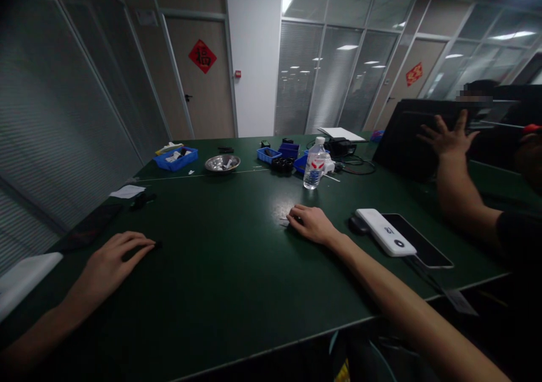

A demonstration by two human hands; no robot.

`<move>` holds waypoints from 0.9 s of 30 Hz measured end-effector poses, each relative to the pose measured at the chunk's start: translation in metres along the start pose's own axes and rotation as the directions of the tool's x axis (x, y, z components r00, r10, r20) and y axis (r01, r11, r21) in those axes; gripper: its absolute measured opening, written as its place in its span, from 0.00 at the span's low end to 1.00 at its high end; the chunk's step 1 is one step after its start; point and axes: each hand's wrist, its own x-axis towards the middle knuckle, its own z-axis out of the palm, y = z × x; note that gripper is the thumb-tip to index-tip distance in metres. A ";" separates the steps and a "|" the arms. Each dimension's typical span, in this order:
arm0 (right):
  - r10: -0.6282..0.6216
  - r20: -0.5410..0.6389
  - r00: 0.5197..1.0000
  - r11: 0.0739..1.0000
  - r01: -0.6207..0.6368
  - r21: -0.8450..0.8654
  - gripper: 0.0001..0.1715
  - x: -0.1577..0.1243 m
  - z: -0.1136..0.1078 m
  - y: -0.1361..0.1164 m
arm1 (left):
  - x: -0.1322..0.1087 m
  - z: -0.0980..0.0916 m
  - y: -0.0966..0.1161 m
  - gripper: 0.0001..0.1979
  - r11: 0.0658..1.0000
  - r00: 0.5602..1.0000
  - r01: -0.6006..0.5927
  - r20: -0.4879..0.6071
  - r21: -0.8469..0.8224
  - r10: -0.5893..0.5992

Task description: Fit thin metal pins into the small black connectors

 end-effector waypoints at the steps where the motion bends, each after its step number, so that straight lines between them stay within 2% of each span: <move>1: -0.002 0.001 1.000 1.000 0.002 0.001 0.19 0.000 0.000 0.000 | 0.000 0.001 -0.004 0.24 0.999 1.000 -0.015 -0.008 0.031 0.016; 6: -0.021 0.002 1.000 1.000 0.021 -0.005 0.19 0.000 0.002 -0.001 | -0.003 0.002 -0.015 0.23 0.987 0.997 -0.073 -0.020 0.144 0.077; 12: -0.065 0.007 0.998 0.998 0.065 0.027 0.18 -0.003 -0.001 -0.011 | -0.001 -0.007 0.001 0.20 0.957 0.994 -0.111 0.041 0.267 0.104; 21: -0.134 0.032 0.991 0.990 0.132 0.038 0.16 -0.007 0.003 -0.025 | 0.006 -0.013 0.022 0.19 0.971 0.995 -0.078 0.071 0.226 0.063; 27: -0.168 0.050 0.985 0.982 0.162 0.092 0.15 -0.011 0.006 -0.036 | 0.003 -0.006 0.033 0.17 0.978 0.996 -0.074 0.056 0.197 0.065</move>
